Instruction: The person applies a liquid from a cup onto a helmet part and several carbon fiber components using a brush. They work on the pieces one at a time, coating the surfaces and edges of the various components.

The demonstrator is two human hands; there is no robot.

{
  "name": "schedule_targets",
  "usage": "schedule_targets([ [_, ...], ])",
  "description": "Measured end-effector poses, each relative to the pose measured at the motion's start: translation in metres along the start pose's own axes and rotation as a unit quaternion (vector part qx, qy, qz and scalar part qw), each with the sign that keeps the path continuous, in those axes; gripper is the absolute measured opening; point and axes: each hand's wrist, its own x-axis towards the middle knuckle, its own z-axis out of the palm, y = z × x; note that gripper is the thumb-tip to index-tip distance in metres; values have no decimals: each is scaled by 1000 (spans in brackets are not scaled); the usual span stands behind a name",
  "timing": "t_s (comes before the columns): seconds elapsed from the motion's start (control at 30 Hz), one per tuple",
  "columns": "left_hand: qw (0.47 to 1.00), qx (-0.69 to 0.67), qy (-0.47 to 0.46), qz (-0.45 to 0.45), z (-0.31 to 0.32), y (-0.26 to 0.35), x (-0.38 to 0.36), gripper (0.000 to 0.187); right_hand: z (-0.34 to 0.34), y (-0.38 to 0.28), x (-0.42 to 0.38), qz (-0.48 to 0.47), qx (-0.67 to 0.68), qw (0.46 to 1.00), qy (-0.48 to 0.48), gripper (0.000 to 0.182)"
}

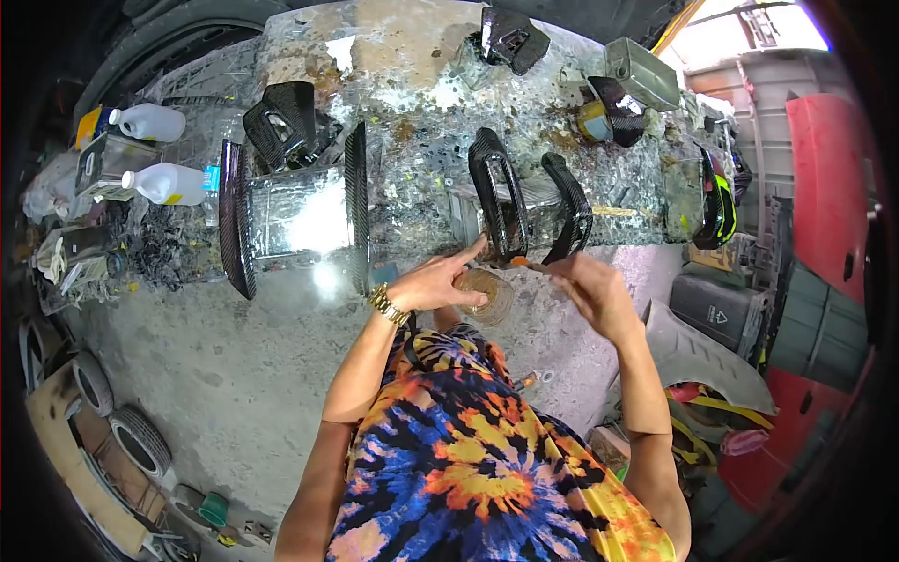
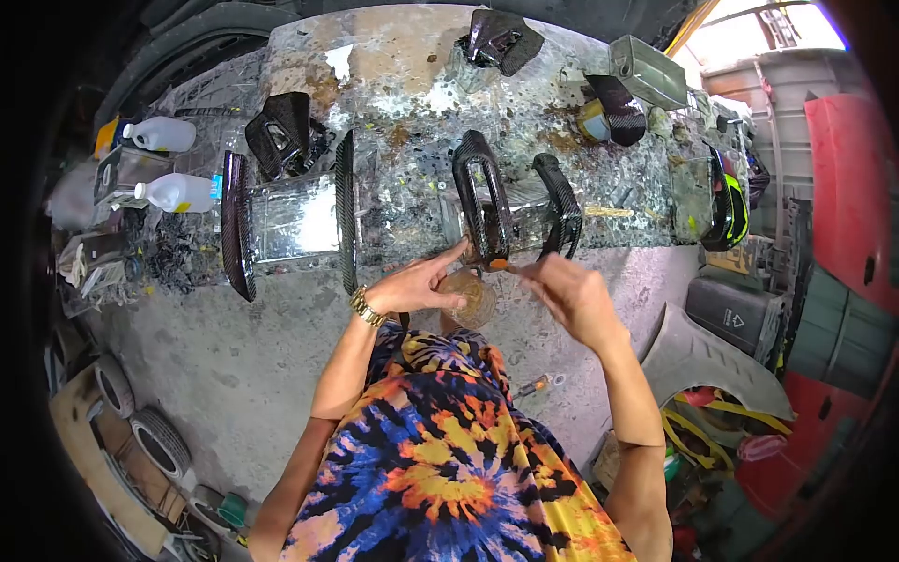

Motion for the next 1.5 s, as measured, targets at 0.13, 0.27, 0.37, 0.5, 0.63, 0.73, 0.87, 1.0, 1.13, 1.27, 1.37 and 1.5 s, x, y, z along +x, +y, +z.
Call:
schedule_targets([
  [0.13, 1000, -13, -9, -13, 2, 1, 1, 104, -11, 16, 54, 107, 45, 993, 9, 11],
  [0.27, 998, -8, -43, -54, 0, 7, -2, 103, -3, 38, 109, 81, 0, 996, 23, 17],
  [0.37, 1000, -18, -14, -14, 5, 3, -4, 100, 5, 47, 131, -41, -55, 990, 124, 13],
  [0.5, 996, -31, 48, 67, 20, -23, 3, 99, -1, 31, 97, -24, -112, 993, -1, 12],
  [0.63, 998, -25, 27, 51, 12, -18, 5, 104, 6, 8, 24, -76, -169, 981, -58, 22],
  [0.73, 999, -29, 7, 33, 5, -7, 3, 105, 13, -6, -7, -78, -158, 984, -39, 23],
  [0.87, 999, -29, 1, 27, 5, -7, 4, 106, 8, -16, -28, -42, -117, 992, -10, 21],
  [1.0, 999, -32, 6, 27, 3, -7, 4, 105, 17, -23, -27, -16, 3, 1000, -25, 16],
  [1.13, 1000, -17, 7, 24, 3, -4, 3, 104, 63, -10, -15, 15, -28, 998, -50, 17],
  [1.27, 999, -26, 18, 21, 6, -10, 2, 105, 57, 2, -10, 95, 116, 988, -28, 12],
  [1.37, 998, -22, 34, 57, 12, -21, 5, 104, 14, 20, 7, 201, 227, 952, 49, 11],
  [1.5, 999, -34, 16, 32, 8, -3, 0, 107, -21, 54, 80, 239, 342, 896, 151, 18],
])
